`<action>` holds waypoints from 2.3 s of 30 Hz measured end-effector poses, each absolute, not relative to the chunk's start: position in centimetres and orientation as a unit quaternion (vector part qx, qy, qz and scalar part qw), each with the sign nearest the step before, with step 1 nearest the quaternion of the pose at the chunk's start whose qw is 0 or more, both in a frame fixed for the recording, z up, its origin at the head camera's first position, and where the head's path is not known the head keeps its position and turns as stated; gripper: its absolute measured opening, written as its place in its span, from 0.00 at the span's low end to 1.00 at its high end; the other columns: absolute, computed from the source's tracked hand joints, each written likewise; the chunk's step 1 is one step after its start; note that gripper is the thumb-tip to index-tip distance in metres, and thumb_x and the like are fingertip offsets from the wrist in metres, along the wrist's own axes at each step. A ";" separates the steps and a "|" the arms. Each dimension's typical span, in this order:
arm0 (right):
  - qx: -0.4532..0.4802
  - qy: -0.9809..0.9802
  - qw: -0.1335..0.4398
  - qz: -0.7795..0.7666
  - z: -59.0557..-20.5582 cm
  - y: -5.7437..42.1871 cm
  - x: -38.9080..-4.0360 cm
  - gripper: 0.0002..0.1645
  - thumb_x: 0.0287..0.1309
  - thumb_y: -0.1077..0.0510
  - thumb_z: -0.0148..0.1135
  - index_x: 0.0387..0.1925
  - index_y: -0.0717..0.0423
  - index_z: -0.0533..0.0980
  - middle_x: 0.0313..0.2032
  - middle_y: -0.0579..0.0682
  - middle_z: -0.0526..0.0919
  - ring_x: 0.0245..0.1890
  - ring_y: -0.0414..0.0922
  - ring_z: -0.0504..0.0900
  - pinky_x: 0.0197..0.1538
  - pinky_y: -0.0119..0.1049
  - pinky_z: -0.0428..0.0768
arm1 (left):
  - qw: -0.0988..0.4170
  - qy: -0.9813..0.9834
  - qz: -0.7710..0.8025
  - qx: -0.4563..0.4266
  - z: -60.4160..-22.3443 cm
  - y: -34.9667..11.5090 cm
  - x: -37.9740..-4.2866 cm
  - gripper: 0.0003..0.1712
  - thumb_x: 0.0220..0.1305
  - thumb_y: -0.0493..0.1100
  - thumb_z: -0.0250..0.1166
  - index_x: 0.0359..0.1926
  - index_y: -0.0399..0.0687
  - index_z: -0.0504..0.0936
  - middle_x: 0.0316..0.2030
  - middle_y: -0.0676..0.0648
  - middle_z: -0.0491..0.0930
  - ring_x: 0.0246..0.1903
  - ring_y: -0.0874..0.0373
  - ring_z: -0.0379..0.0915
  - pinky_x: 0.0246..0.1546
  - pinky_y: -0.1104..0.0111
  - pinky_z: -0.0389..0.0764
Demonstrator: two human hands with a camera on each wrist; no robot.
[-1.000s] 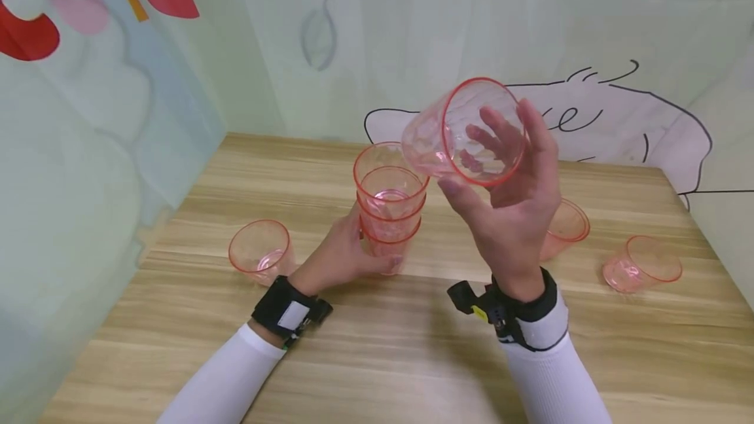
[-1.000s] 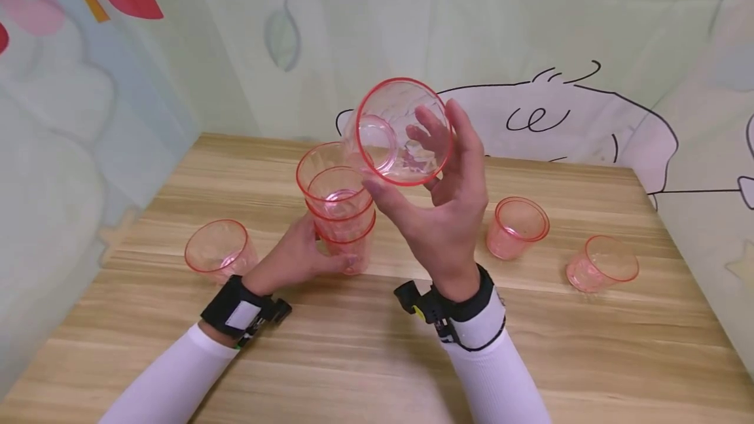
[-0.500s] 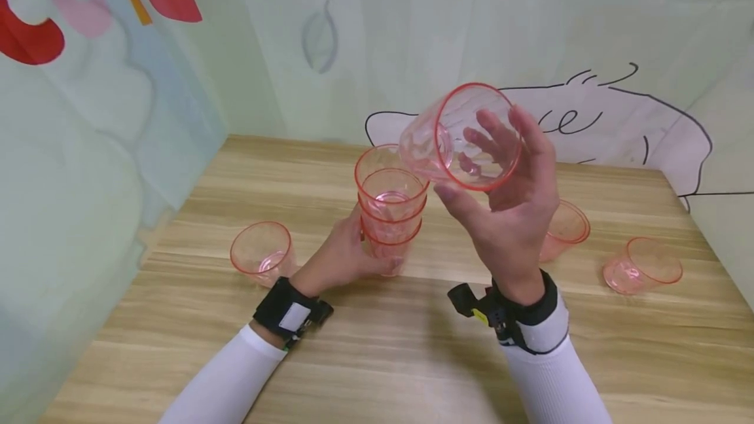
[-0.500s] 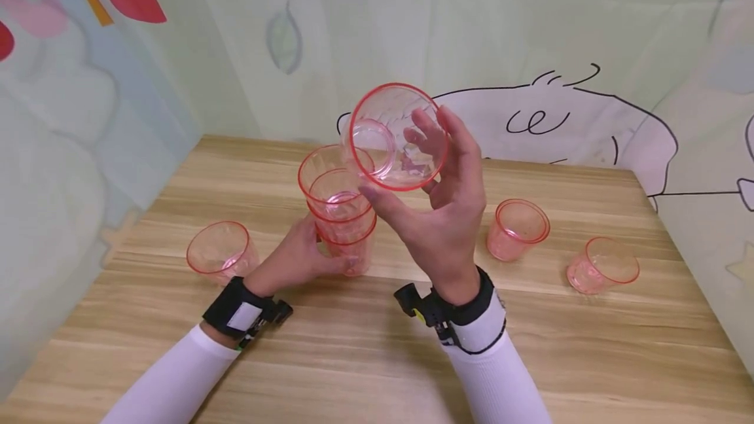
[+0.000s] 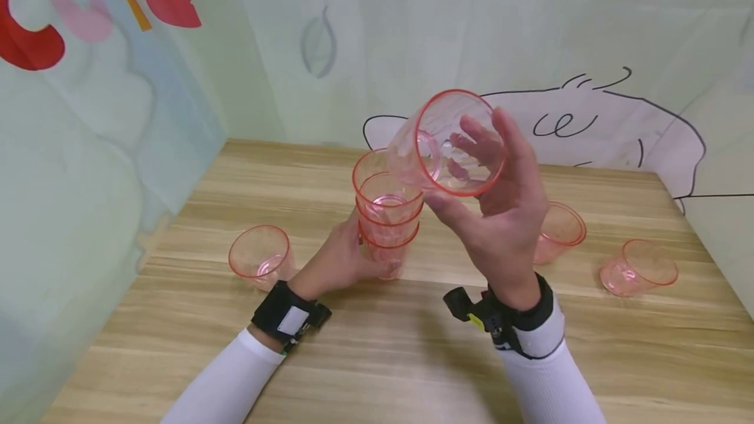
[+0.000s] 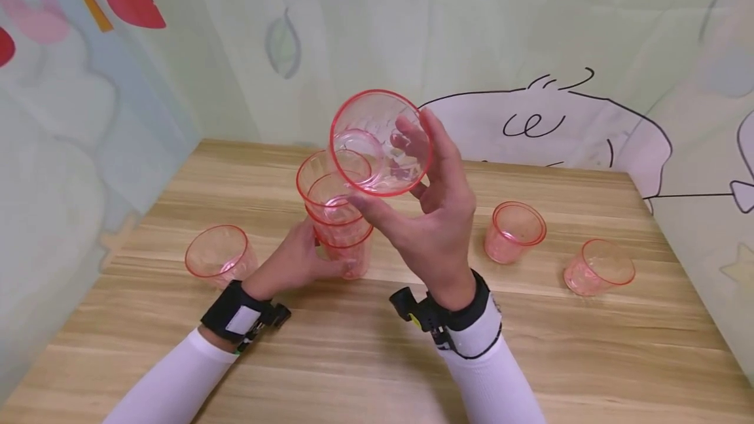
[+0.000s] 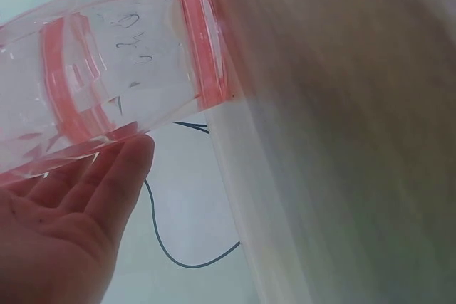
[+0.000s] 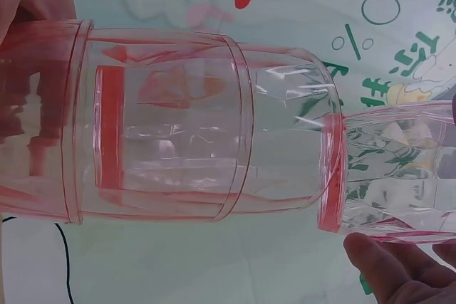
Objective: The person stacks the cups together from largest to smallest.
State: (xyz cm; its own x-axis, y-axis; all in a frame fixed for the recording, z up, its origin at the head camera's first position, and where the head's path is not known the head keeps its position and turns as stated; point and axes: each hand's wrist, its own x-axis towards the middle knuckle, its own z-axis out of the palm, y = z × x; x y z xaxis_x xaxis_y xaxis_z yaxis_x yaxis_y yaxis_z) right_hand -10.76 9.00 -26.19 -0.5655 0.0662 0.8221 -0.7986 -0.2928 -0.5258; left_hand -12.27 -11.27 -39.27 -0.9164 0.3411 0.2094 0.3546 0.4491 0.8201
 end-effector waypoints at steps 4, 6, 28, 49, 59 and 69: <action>0.362 -0.515 0.294 0.719 -26.2 9.0 -10.8 0.51 0.37 0.60 0.76 0.63 0.67 0.61 0.52 0.71 0.71 0.51 0.66 0.71 0.49 0.55 0.74 | 0.014 -0.851 -0.481 -0.209 -39.3 -11.3 -12.3 0.45 0.39 0.58 0.76 0.57 0.65 0.60 0.42 0.60 0.76 0.38 0.62 0.73 0.41 0.65 0.76; 0.365 -0.516 0.292 0.718 -26.2 9.0 -10.8 0.51 0.37 0.60 0.76 0.63 0.67 0.60 0.52 0.71 0.71 0.51 0.67 0.71 0.49 0.56 0.74 | 0.017 -0.852 -0.478 -0.210 -39.4 -11.3 -12.3 0.46 0.39 0.58 0.75 0.58 0.64 0.60 0.43 0.60 0.75 0.39 0.62 0.73 0.41 0.65 0.76; 0.377 -0.605 0.249 0.656 -24.9 7.8 -9.7 0.48 0.36 0.72 0.72 0.60 0.75 0.57 0.51 0.71 0.70 0.52 0.64 0.70 0.48 0.55 0.74 | 0.005 -0.845 -0.485 -0.226 -39.5 -11.3 -12.5 0.46 0.41 0.61 0.73 0.59 0.66 0.57 0.46 0.61 0.74 0.40 0.64 0.73 0.42 0.66 0.77; 0.313 -0.685 0.204 0.626 -26.3 7.2 -10.3 0.43 0.34 0.77 0.70 0.58 0.72 0.64 0.49 0.66 0.76 0.52 0.56 0.74 0.50 0.52 0.75 | 0.008 -0.841 -0.497 -0.215 -39.5 -11.1 -12.5 0.45 0.40 0.53 0.76 0.58 0.68 0.59 0.44 0.62 0.75 0.40 0.66 0.73 0.42 0.66 0.77; 0.302 -0.688 0.187 0.633 -26.6 7.1 -10.4 0.42 0.38 0.74 0.71 0.59 0.69 0.65 0.51 0.64 0.76 0.53 0.54 0.74 0.51 0.48 0.75 | 0.004 -0.839 -0.501 -0.214 -39.5 -11.2 -12.5 0.45 0.41 0.54 0.76 0.59 0.69 0.59 0.45 0.62 0.75 0.41 0.66 0.73 0.42 0.66 0.77; 0.299 -0.690 0.183 0.633 -26.7 7.1 -10.4 0.42 0.39 0.72 0.71 0.59 0.68 0.64 0.52 0.63 0.76 0.54 0.53 0.74 0.52 0.48 0.74 | -0.007 -0.839 -0.505 -0.204 -39.6 -11.2 -12.6 0.45 0.41 0.59 0.75 0.59 0.70 0.59 0.46 0.62 0.75 0.42 0.65 0.73 0.43 0.66 0.76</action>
